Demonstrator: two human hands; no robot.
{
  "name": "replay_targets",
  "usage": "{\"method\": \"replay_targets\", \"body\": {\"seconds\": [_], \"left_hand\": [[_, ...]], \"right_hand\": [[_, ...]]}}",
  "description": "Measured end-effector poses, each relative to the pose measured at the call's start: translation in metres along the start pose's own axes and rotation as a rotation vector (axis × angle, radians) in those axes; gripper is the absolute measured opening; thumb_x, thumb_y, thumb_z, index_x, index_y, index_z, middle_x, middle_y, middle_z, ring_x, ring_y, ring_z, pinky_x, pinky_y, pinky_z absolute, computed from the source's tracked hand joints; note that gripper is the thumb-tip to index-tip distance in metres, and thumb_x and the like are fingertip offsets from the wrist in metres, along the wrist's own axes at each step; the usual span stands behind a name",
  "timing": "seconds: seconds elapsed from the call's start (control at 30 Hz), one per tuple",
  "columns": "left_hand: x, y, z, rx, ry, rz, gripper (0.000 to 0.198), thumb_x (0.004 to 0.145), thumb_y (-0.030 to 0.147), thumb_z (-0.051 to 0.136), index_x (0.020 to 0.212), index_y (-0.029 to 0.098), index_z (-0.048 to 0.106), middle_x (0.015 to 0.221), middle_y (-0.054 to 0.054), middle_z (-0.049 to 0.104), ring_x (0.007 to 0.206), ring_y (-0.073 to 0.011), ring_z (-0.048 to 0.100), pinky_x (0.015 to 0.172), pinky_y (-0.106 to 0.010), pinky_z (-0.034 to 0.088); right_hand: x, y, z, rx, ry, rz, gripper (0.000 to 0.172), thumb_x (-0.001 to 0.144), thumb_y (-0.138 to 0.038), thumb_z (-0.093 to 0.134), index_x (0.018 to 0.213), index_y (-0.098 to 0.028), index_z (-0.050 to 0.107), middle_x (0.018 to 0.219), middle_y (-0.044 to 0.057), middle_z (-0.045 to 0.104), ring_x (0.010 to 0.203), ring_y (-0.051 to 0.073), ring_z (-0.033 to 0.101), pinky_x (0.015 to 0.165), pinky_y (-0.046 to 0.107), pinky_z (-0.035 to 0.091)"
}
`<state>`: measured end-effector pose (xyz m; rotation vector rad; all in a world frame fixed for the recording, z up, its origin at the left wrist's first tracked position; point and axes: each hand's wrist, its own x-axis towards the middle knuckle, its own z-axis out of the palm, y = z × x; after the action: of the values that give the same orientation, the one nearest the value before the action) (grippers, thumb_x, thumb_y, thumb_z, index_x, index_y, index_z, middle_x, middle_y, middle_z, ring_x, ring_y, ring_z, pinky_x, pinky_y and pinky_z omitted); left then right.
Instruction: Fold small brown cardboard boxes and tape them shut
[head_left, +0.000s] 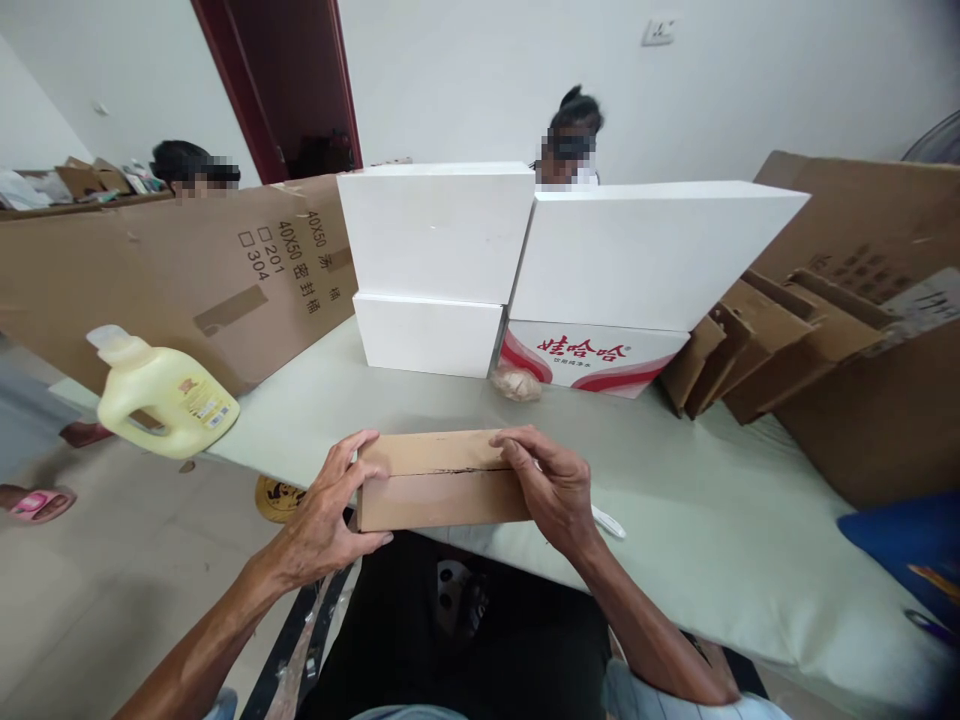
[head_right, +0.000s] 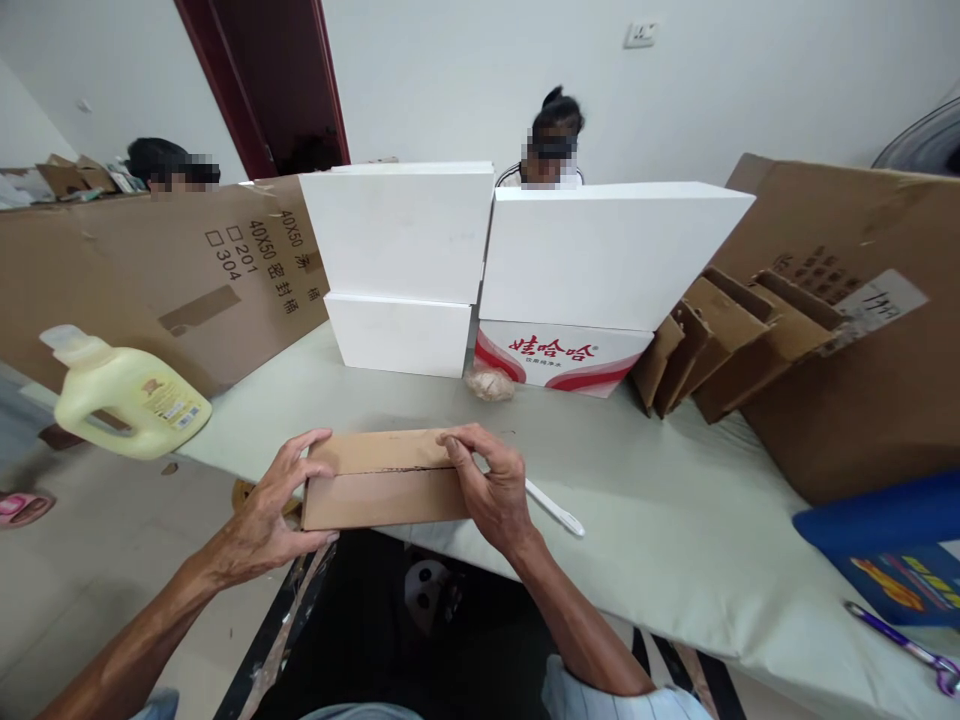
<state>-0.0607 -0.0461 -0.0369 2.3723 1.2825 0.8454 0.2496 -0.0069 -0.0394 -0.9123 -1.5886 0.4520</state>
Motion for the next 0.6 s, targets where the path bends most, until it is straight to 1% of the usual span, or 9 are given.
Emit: {"method": "replay_targets", "body": {"seconds": [0.1,0.17,0.27,0.37,0.43,0.5,0.6], "left_hand": [[0.0,-0.001,0.001,0.006,0.007,0.001,0.055,0.076,0.015,0.083,0.121,0.027,0.056,0.164,-0.016,0.037,0.153,-0.0379,0.039,0.117,-0.058,0.048],[0.0,-0.002,0.002,0.015,0.01,-0.001,0.055,0.076,0.016,0.083,0.122,0.027,0.056,0.165,-0.016,0.036,0.153,-0.0377,0.039,0.117,-0.058,0.048],[-0.001,-0.003,0.002,0.032,0.011,-0.003,0.054,0.077,0.016,0.082,0.122,0.028,0.055,0.165,-0.015,0.036,0.153,-0.0369,0.039,0.115,-0.057,0.049],[-0.002,-0.006,0.0,0.046,0.021,0.011,0.052,0.078,0.017,0.081,0.122,0.028,0.055,0.164,-0.015,0.037,0.152,-0.0362,0.04,0.114,-0.058,0.05],[-0.002,-0.009,-0.001,0.05,0.028,0.02,0.051,0.079,0.019,0.081,0.122,0.028,0.054,0.164,-0.015,0.037,0.151,-0.036,0.041,0.114,-0.058,0.05],[-0.002,-0.011,-0.002,0.054,0.029,0.029,0.05,0.08,0.02,0.08,0.123,0.028,0.054,0.163,-0.016,0.038,0.15,-0.0358,0.042,0.113,-0.058,0.051],[0.0,-0.014,-0.003,0.06,0.035,0.04,0.049,0.081,0.021,0.079,0.123,0.028,0.054,0.162,-0.016,0.04,0.149,-0.0356,0.044,0.112,-0.058,0.052]], "right_hand": [[0.0,0.0,-0.002,0.1,0.055,0.174,0.02,0.103,-0.034,0.067,0.091,-0.024,0.079,0.081,0.0,0.07,0.072,0.015,0.063,0.071,0.027,0.05],[0.0,0.0,-0.003,0.163,0.076,0.24,0.023,0.101,-0.039,0.069,0.089,-0.023,0.08,0.076,0.0,0.069,0.069,0.015,0.062,0.07,0.027,0.051],[0.003,-0.001,-0.008,0.229,0.115,0.281,0.027,0.098,-0.044,0.071,0.086,-0.022,0.08,0.072,0.001,0.069,0.067,0.015,0.062,0.068,0.028,0.053],[0.007,0.01,-0.021,0.188,0.21,0.295,0.029,0.095,-0.048,0.073,0.088,-0.02,0.08,0.078,0.003,0.073,0.065,0.015,0.063,0.065,0.029,0.055],[0.011,0.028,-0.034,0.087,0.293,0.287,0.03,0.094,-0.048,0.074,0.09,-0.02,0.08,0.083,0.005,0.076,0.065,0.016,0.064,0.064,0.029,0.056],[0.016,0.054,-0.047,-0.039,0.346,0.265,0.031,0.094,-0.049,0.071,0.091,-0.019,0.079,0.085,0.005,0.076,0.066,0.017,0.065,0.065,0.03,0.057],[0.027,0.101,-0.063,-0.322,0.323,0.217,0.037,0.098,-0.049,0.059,0.092,-0.017,0.077,0.079,0.005,0.074,0.067,0.019,0.066,0.066,0.03,0.055]]}}
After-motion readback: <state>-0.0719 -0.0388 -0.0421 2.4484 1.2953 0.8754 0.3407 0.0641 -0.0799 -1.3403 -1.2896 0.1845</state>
